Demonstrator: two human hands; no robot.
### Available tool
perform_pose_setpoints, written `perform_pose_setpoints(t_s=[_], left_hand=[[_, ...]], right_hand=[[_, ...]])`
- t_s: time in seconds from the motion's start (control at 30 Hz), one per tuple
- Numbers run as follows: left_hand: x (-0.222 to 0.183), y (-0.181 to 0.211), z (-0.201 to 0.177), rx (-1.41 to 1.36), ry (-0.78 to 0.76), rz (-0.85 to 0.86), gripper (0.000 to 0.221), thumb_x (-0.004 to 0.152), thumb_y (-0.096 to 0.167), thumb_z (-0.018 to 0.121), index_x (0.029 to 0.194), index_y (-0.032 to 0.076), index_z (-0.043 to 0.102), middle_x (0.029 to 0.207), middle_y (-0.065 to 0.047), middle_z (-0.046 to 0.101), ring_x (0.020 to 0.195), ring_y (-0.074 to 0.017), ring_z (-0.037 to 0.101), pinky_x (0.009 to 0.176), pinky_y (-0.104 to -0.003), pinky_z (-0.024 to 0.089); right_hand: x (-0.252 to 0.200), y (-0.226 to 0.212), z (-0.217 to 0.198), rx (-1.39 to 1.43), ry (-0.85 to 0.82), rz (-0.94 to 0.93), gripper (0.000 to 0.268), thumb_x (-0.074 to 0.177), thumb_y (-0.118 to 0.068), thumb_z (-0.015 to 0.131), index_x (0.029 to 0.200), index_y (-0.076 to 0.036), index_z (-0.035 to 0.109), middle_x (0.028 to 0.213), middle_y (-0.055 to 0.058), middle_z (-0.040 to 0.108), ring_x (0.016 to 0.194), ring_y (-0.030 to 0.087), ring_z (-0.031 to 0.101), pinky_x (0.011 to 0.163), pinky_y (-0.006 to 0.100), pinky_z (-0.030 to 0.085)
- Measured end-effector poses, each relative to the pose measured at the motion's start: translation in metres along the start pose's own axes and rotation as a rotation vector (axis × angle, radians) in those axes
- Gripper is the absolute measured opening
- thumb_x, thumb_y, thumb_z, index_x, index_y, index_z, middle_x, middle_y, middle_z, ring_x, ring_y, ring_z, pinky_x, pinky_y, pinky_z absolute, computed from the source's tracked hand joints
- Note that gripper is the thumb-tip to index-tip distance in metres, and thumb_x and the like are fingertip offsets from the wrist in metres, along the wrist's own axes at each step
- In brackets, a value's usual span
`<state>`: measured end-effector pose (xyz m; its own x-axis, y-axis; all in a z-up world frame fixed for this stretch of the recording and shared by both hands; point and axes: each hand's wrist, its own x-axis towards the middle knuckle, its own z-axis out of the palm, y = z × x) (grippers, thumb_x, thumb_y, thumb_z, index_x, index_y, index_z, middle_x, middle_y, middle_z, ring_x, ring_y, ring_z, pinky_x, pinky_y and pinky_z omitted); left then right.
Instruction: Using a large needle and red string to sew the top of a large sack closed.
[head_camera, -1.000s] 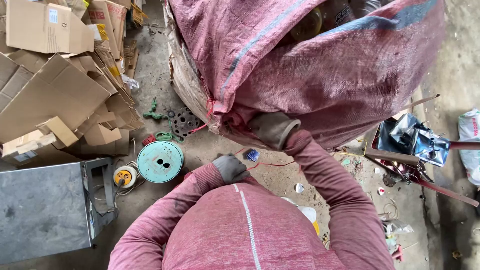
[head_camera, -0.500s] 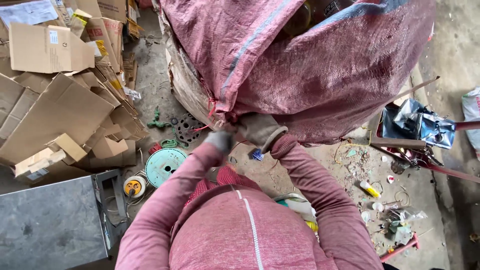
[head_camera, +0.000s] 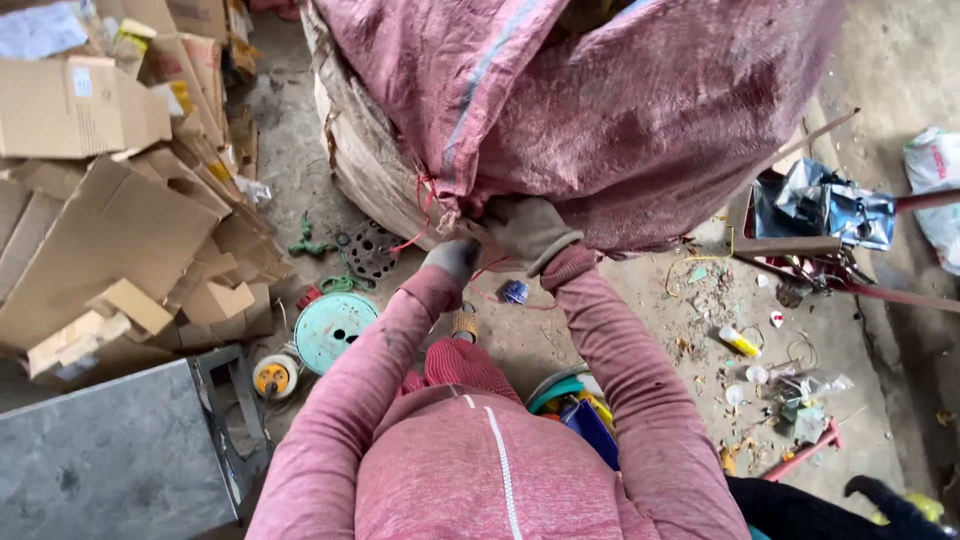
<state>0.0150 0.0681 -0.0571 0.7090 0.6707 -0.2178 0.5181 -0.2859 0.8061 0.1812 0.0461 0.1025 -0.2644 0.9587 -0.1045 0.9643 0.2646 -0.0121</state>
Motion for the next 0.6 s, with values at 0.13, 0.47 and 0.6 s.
perform_pose_setpoints(t_s=[0.13, 0.47, 0.6], left_hand=[[-0.026, -0.005, -0.043, 0.243, -0.213, -0.042, 0.023, 0.104, 0.024, 0.051, 0.109, 0.008, 0.066, 0.107, -0.023, 0.071, 0.101, -0.0421, 0.068, 0.085, -0.051, 0.055], [-0.168, 0.027, -0.124, -0.455, -0.633, -0.281, 0.027, 0.096, 0.020, 0.063, 0.101, -0.002, 0.078, 0.074, -0.011, 0.069, 0.056, -0.0164, 0.060, 0.054, -0.033, 0.047], [-0.169, 0.090, -0.143, -0.745, -0.916, 0.418, 0.037, 0.102, 0.022, 0.048, 0.104, 0.003, 0.079, 0.081, 0.000, 0.072, 0.062, -0.0080, 0.067, 0.065, -0.024, 0.057]], right_hand=[[-0.015, -0.056, -0.085, 0.023, -0.173, 0.258, 0.031, 0.098, -0.036, 0.062, 0.117, -0.013, 0.071, 0.111, 0.014, 0.072, 0.099, 0.033, 0.069, 0.090, 0.052, 0.055], [-0.089, -0.141, -0.088, 0.142, 0.122, -0.197, 0.040, 0.082, -0.016, 0.062, 0.121, -0.011, 0.064, 0.117, 0.012, 0.073, 0.113, 0.029, 0.070, 0.110, 0.054, 0.050], [-0.167, -0.128, -0.088, 0.789, 0.200, -0.021, 0.022, 0.097, -0.015, 0.068, 0.118, -0.010, 0.072, 0.103, 0.011, 0.075, 0.097, 0.029, 0.069, 0.085, 0.045, 0.056]])
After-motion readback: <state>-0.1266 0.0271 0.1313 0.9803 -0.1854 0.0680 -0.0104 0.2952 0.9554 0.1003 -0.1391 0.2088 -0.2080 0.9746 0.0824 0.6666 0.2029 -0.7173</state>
